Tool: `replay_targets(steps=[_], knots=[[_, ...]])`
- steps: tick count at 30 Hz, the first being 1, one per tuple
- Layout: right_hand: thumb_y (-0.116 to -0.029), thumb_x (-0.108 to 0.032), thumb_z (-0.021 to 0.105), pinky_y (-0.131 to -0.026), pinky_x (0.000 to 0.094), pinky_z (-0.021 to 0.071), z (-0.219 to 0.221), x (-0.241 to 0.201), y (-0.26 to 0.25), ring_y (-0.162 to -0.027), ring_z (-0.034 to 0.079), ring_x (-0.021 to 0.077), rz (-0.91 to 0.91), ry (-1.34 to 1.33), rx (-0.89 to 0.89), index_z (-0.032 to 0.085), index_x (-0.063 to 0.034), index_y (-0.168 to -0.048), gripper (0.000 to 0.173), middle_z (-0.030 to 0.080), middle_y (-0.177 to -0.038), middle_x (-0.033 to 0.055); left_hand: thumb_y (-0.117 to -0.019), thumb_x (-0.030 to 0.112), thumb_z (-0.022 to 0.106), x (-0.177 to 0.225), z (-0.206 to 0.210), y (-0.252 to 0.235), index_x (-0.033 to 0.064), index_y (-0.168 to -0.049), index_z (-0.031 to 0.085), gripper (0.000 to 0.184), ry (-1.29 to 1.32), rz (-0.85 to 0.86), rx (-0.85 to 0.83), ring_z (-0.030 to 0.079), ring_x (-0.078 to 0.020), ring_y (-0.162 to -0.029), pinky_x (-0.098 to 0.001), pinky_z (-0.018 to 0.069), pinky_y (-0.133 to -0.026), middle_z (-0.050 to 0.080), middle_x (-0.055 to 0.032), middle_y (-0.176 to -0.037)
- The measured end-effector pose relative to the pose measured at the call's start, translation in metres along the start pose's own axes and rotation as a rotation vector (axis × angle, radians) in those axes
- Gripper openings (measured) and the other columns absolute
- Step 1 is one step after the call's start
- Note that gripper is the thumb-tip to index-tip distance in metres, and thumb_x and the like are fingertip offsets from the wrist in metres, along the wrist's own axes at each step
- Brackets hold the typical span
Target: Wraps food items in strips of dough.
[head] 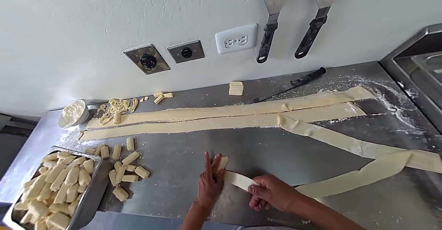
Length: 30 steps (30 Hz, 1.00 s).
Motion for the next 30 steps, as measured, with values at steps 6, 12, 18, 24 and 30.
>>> replay_targets(steps=[6, 12, 18, 24, 30], knots=[[-0.1111, -0.025, 0.045, -0.069, 0.0252, 0.0603, -0.030, 0.006, 0.006, -0.076, 0.074, 0.0090, 0.029, -0.112, 0.110, 0.063, -0.0056, -0.108, 0.027, 0.077, -0.092, 0.0012, -0.0928, -0.001, 0.060, 0.004, -0.010, -0.001, -0.0184, -0.132, 0.056, 0.043, -0.174, 0.062, 0.012, 0.071, -0.0380, -0.111, -0.0493, 0.0564, -0.097, 0.072, -0.0219, -0.119], [-0.1059, -0.028, 0.055, -0.077, 0.0353, 0.0473, -0.028, 0.000, 0.009, -0.083, 0.056, 0.0192, -0.068, 0.257, 0.115, 0.067, 0.0037, -0.095, 0.036, 0.057, -0.095, 0.0126, -0.0901, 0.005, 0.068, -0.008, -0.015, -0.001, -0.0228, -0.143, 0.038, 0.067, 0.012, -0.085, -0.001, 0.073, -0.0349, -0.108, -0.0473, 0.0585, -0.092, 0.071, -0.0232, -0.122], [-0.1050, -0.028, 0.059, -0.080, 0.0445, 0.0471, -0.019, -0.006, 0.002, -0.087, 0.059, 0.0276, 0.001, 0.478, 0.083, 0.069, 0.0044, -0.099, 0.035, 0.061, -0.093, 0.0168, -0.0821, -0.002, 0.073, 0.000, -0.011, -0.002, -0.0183, -0.137, 0.051, 0.061, 0.043, -0.169, 0.024, 0.075, -0.0313, -0.101, -0.0463, 0.0600, -0.089, 0.075, -0.0176, -0.114], [-0.0989, -0.030, 0.069, -0.114, 0.0446, 0.0422, -0.013, -0.082, -0.034, -0.132, 0.056, 0.0305, -0.295, 0.477, 0.125, 0.053, 0.0008, -0.146, 0.059, 0.059, -0.141, 0.0203, -0.0821, -0.012, 0.069, 0.017, -0.028, -0.002, -0.0162, -0.152, 0.018, 0.087, 0.808, -0.575, 0.023, 0.074, -0.0180, -0.101, -0.0313, 0.0600, -0.091, 0.074, -0.0163, -0.115], [-0.1108, -0.030, 0.046, -0.072, 0.0362, 0.0529, 0.023, -0.088, -0.057, -0.070, 0.064, 0.0156, -0.093, 0.476, -0.152, 0.066, 0.0046, -0.098, 0.042, 0.068, -0.083, 0.0100, -0.0927, 0.008, 0.069, 0.020, -0.037, 0.001, -0.0124, -0.156, 0.010, 0.089, 0.475, -0.537, -0.251, 0.071, -0.0153, -0.107, -0.0325, 0.0559, -0.098, 0.069, -0.0170, -0.124]])
Point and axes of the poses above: each hand's wrist, its own y-axis away from the middle knuckle, its own z-axis out of the palm, x = y × z, the point moved 9 cm from there along -y, towards the middle knuckle
